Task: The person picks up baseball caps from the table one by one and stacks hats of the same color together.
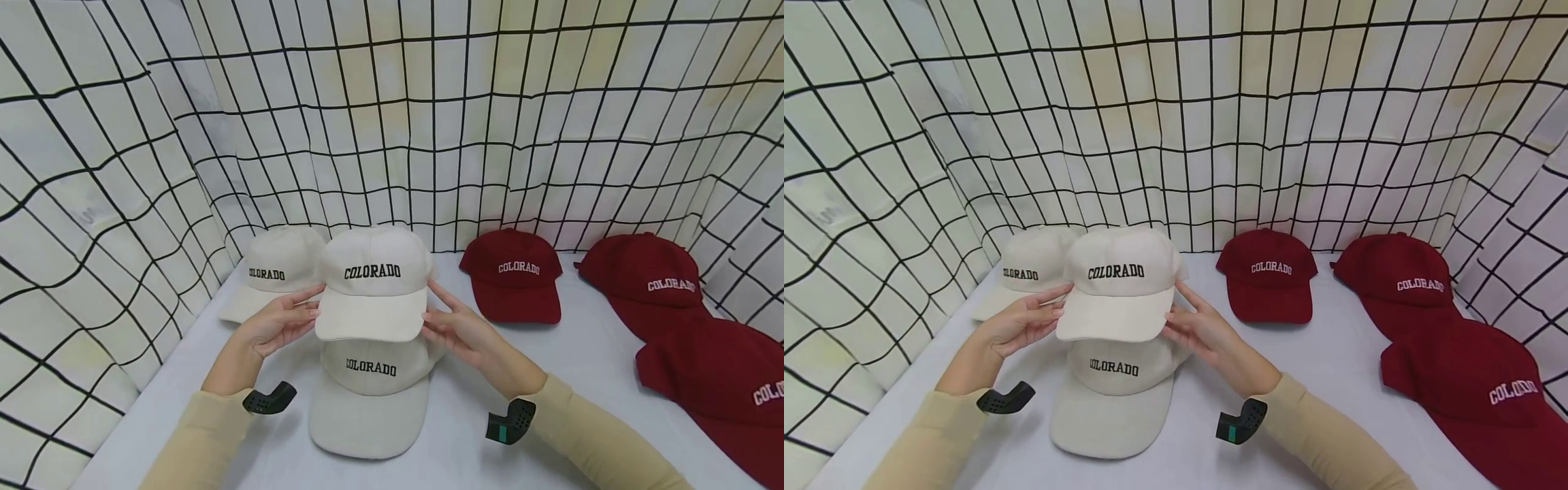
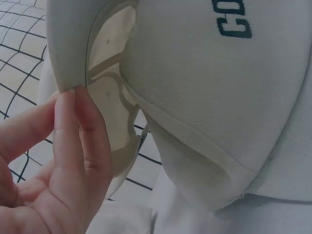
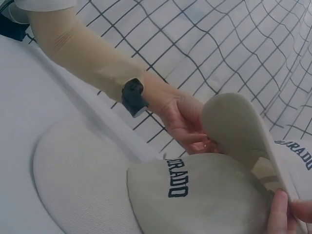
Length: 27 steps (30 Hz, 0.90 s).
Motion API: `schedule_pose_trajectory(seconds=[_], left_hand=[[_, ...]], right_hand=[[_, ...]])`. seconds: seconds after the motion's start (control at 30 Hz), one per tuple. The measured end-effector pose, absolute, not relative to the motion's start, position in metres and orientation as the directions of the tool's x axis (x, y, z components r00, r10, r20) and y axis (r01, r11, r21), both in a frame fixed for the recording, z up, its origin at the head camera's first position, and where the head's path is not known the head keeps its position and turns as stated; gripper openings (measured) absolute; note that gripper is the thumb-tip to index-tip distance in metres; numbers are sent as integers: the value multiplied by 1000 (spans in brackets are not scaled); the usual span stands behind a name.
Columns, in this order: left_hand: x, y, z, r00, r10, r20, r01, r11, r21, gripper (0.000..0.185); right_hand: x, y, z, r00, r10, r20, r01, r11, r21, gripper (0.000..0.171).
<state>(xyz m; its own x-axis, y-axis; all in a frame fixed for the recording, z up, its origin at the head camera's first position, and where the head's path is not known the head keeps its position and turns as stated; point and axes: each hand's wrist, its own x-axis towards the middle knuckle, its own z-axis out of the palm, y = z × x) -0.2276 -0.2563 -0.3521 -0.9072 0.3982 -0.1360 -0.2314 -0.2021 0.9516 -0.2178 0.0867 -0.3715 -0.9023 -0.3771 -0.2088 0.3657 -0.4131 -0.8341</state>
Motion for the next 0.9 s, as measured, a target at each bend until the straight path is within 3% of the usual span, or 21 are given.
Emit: schedule_pose_trajectory(seconds=[0.3, 0.9], left_hand=[[-233, -252, -350, -891, 426, -155, -252, -181, 951, 70], [-240, -246, -351, -878, 385, -285, -274, 84, 958, 50]], right_hand=[[-210, 89, -380, -912, -342, -225, 353, -378, -856, 68], [-185, 85, -388, -921, -269, -281, 380, -465, -800, 67]])
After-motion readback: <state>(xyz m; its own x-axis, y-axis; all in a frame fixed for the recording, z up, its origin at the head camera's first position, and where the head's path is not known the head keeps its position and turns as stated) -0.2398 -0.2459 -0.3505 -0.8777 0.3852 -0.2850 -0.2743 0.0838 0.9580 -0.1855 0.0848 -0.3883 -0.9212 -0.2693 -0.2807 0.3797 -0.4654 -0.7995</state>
